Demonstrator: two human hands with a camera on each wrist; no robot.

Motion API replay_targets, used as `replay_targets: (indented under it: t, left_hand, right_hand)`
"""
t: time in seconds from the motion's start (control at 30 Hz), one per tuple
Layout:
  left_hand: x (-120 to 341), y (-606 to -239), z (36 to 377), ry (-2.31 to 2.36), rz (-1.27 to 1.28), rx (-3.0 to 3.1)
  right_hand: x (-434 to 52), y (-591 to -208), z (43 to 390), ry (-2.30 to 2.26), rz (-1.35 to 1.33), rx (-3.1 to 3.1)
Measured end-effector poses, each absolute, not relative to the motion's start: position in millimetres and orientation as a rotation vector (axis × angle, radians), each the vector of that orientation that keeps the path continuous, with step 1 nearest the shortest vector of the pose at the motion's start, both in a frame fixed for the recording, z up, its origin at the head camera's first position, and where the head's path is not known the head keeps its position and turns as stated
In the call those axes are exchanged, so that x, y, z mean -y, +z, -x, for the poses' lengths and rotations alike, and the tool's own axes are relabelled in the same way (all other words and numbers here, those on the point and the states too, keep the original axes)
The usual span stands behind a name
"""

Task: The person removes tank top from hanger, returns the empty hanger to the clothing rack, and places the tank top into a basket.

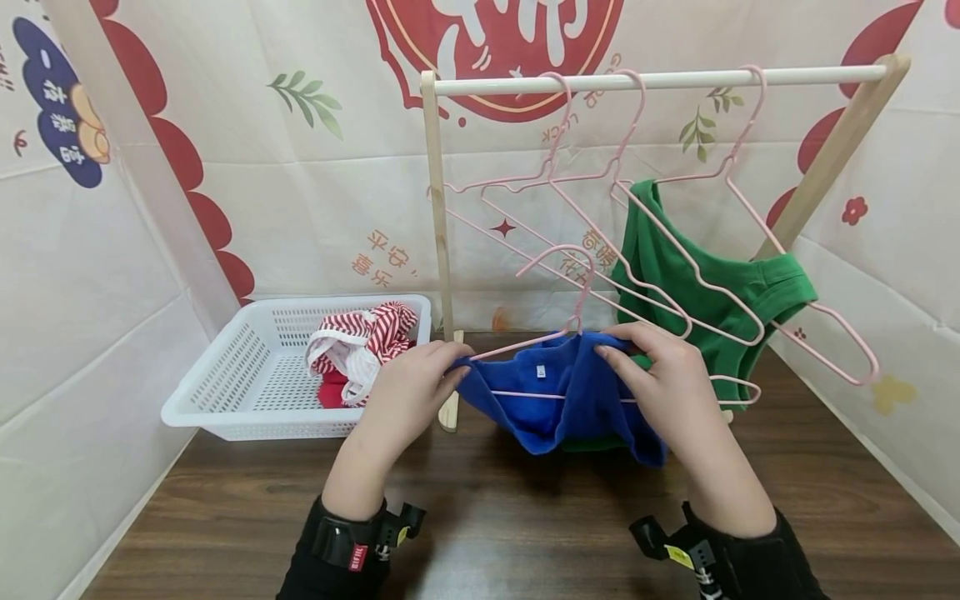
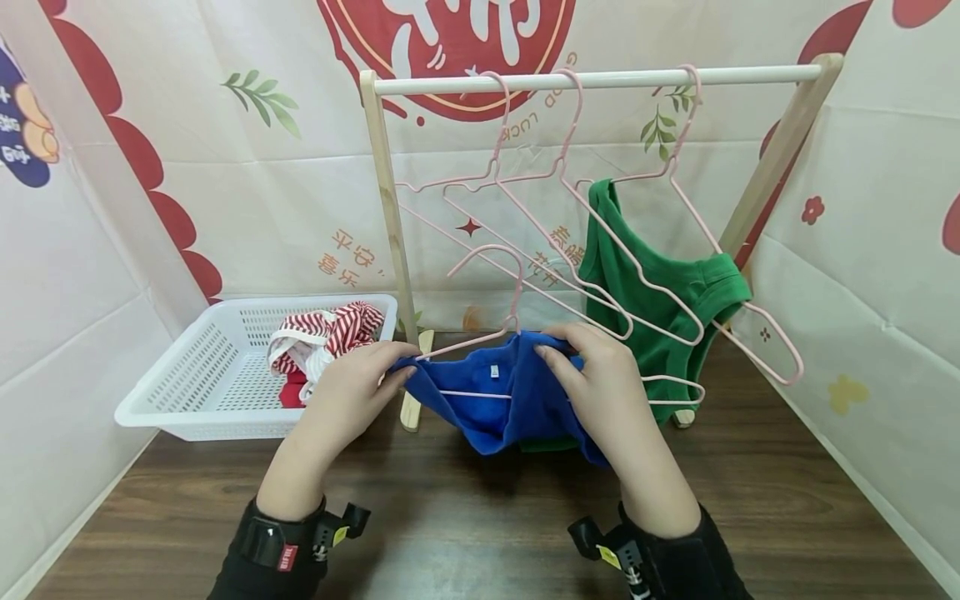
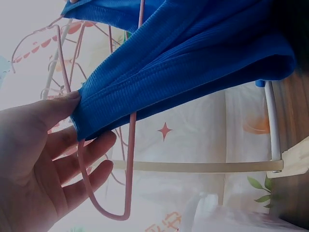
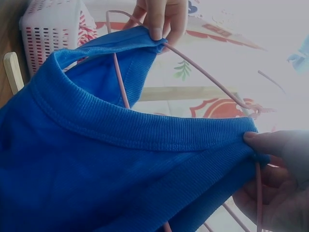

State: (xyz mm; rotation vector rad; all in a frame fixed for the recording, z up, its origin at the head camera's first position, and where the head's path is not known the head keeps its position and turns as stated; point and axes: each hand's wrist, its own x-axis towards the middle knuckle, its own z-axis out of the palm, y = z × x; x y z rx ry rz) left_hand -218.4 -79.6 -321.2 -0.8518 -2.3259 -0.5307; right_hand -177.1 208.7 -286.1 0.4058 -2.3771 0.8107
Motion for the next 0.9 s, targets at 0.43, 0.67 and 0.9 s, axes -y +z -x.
replay_targets:
  t: [0.43, 0.67, 0.9]
  left_hand:
    - [85.7, -319.5, 220.1, -0.548, 0.832, 2.349]
    - [91.2, -319.7, 222.1, -0.563, 0.773, 2.396]
    - [96.3, -319.3, 223.7, -0.589, 0.714, 2.468]
  right_hand:
    - [-213.4, -282.1, 174.2, 0.838, -0.361, 2.409]
    - [-219.4, -280.4, 173.2, 0.842, -0.340, 2.402]
    - [-223.2, -277.9, 172.4, 0.842, -0.309, 2.396]
